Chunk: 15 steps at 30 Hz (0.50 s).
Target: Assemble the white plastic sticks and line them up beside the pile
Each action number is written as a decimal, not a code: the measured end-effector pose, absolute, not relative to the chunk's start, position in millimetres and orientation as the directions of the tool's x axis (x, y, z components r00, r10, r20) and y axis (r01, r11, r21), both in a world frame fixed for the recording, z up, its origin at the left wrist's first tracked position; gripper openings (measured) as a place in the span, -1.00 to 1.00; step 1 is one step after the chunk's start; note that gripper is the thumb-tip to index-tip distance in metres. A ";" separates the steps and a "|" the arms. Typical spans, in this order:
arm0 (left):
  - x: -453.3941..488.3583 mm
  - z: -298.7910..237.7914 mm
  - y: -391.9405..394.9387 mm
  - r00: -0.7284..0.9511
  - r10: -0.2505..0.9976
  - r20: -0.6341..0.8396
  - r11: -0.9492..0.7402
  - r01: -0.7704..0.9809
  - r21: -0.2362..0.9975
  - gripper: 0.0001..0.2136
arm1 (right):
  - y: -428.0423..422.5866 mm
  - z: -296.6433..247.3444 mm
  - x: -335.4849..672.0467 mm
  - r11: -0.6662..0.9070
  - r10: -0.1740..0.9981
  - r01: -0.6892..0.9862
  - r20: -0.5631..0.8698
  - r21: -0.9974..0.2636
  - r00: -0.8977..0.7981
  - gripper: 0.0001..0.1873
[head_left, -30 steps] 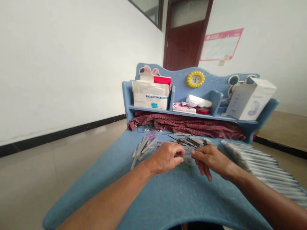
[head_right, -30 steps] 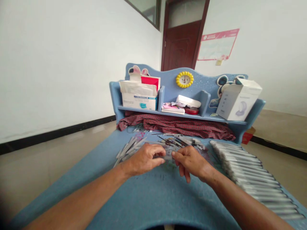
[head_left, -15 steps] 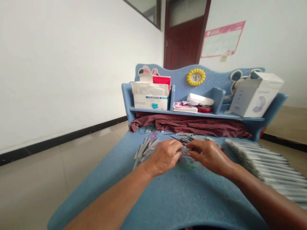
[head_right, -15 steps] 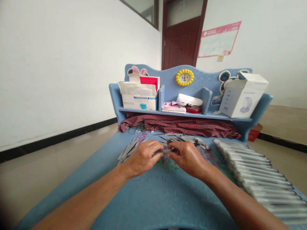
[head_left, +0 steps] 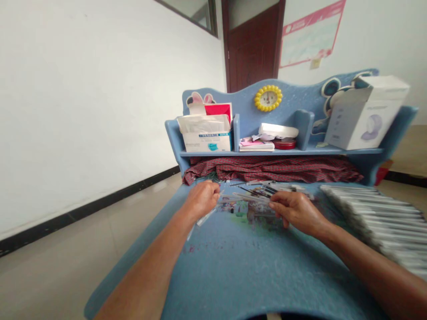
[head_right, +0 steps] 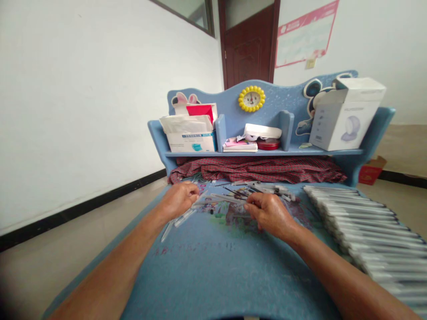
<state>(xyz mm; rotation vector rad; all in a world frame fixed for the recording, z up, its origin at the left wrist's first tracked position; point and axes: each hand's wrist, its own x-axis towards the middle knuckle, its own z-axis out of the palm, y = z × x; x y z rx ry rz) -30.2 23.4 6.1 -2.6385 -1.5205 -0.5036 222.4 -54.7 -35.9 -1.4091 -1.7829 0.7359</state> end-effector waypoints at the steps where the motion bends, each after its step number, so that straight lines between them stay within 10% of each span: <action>1: -30.9 3.9 23.8 0.476 0.845 0.244 -0.504 0.861 0.069 -0.88 | -54.8 -36.4 221.7 0.234 0.972 0.557 0.191 -0.797 -0.135 -0.80; 7: -26.4 -3.2 17.9 0.512 0.843 0.165 -0.493 0.858 -0.146 -0.87 | -56.7 -39.4 217.7 0.233 0.972 0.573 0.165 -0.786 -0.168 -0.79; 15: -19.1 -3.1 12.4 0.511 0.852 0.117 -0.496 0.858 -0.134 -0.89 | -58.4 -39.9 216.6 0.244 0.968 0.580 0.162 -0.777 -0.191 -0.79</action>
